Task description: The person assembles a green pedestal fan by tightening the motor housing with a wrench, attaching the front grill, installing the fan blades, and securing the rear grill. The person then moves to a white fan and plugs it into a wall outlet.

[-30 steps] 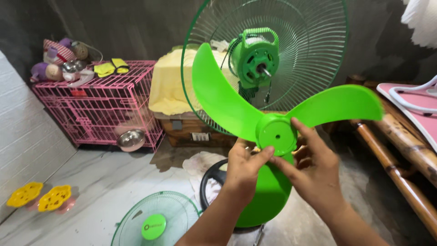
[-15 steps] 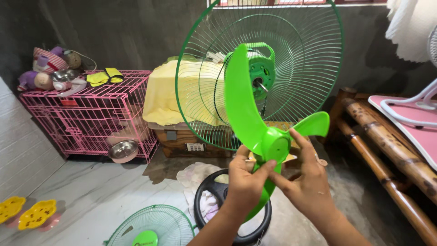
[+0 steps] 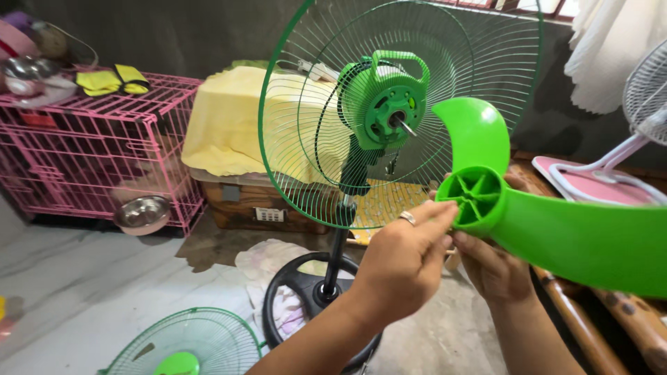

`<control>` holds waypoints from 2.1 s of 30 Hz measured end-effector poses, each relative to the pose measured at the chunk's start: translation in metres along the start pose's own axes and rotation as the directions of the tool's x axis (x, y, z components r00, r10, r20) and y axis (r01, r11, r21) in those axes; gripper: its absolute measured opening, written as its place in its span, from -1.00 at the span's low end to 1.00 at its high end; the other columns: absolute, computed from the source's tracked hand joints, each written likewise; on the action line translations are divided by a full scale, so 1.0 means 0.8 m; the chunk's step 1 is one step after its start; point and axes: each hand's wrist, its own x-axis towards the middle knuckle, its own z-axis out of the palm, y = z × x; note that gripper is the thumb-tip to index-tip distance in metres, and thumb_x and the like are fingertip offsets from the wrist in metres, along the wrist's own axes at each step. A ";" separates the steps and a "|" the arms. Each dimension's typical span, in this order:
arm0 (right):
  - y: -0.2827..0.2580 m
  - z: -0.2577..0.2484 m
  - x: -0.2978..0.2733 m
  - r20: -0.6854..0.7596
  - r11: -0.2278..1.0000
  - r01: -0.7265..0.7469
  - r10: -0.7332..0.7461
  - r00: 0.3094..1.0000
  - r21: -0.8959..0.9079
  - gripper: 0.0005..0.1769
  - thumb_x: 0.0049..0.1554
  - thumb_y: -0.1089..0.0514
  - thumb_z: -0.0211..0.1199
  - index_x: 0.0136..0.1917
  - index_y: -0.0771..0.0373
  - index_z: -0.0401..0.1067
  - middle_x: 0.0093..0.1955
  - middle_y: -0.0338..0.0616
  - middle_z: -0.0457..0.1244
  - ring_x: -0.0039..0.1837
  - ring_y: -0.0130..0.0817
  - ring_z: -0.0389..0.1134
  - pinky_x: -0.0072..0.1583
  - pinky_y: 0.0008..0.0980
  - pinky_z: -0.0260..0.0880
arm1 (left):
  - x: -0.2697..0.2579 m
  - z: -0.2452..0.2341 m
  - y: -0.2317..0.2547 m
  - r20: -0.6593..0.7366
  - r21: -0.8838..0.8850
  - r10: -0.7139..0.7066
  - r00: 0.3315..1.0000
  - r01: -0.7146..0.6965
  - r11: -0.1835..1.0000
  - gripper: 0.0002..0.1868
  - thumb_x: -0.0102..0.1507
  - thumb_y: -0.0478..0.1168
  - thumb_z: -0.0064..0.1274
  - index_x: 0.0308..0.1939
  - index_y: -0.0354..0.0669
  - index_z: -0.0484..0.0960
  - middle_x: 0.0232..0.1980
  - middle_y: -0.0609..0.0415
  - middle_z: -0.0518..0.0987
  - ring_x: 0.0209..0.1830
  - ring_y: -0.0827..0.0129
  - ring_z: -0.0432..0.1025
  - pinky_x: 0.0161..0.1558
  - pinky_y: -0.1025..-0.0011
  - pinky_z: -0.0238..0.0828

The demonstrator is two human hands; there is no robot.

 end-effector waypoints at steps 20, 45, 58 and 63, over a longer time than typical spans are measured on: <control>0.015 0.009 0.022 -0.046 0.438 0.079 -0.268 0.962 -0.896 -0.11 0.01 0.36 0.37 0.49 0.18 -0.01 0.36 -0.06 0.16 0.37 -0.23 0.25 0.45 -0.18 0.24 | 0.015 -0.014 -0.047 -0.022 0.078 0.148 0.989 -0.146 0.986 -0.63 0.27 -0.44 0.03 0.17 -0.31 0.63 0.30 -0.15 0.59 0.29 -0.15 0.50 0.38 0.15 0.43; 0.071 -0.041 0.114 -0.295 -0.264 -0.245 0.173 0.940 -0.933 -0.54 0.22 -0.20 -0.01 0.19 0.09 0.42 0.11 -0.19 0.40 0.18 -0.27 0.42 0.30 -0.16 0.42 | 0.327 -0.279 -0.219 -0.354 0.199 -0.132 0.926 0.212 0.957 -0.63 0.40 -0.10 0.16 -0.34 -0.36 0.58 -0.49 0.11 0.46 -0.51 0.51 0.31 -0.41 0.38 0.26; 0.078 0.057 0.157 -0.727 0.538 -0.584 -0.081 0.682 -0.608 -0.50 0.16 -0.07 0.35 0.28 0.08 0.29 0.20 -0.19 0.33 0.22 -0.29 0.38 0.36 -0.10 0.34 | 0.373 -0.128 -0.331 0.244 0.196 -0.272 0.931 0.227 0.954 -0.65 0.32 0.15 -0.04 -0.08 0.14 0.74 -0.40 0.08 0.68 -0.43 0.29 0.60 -0.21 0.31 0.47; 0.087 0.062 0.142 -0.392 -0.292 -0.451 -0.238 0.889 -0.844 -0.13 -0.10 0.13 0.63 0.35 0.32 0.22 0.15 -0.03 0.32 0.17 -0.18 0.37 0.32 -0.09 0.31 | 0.366 -0.095 -0.361 0.261 0.244 0.005 0.965 -0.071 0.967 -0.74 0.24 0.17 0.09 -0.17 0.29 0.80 -0.35 0.24 0.75 -0.37 0.22 0.57 -0.24 -0.01 0.37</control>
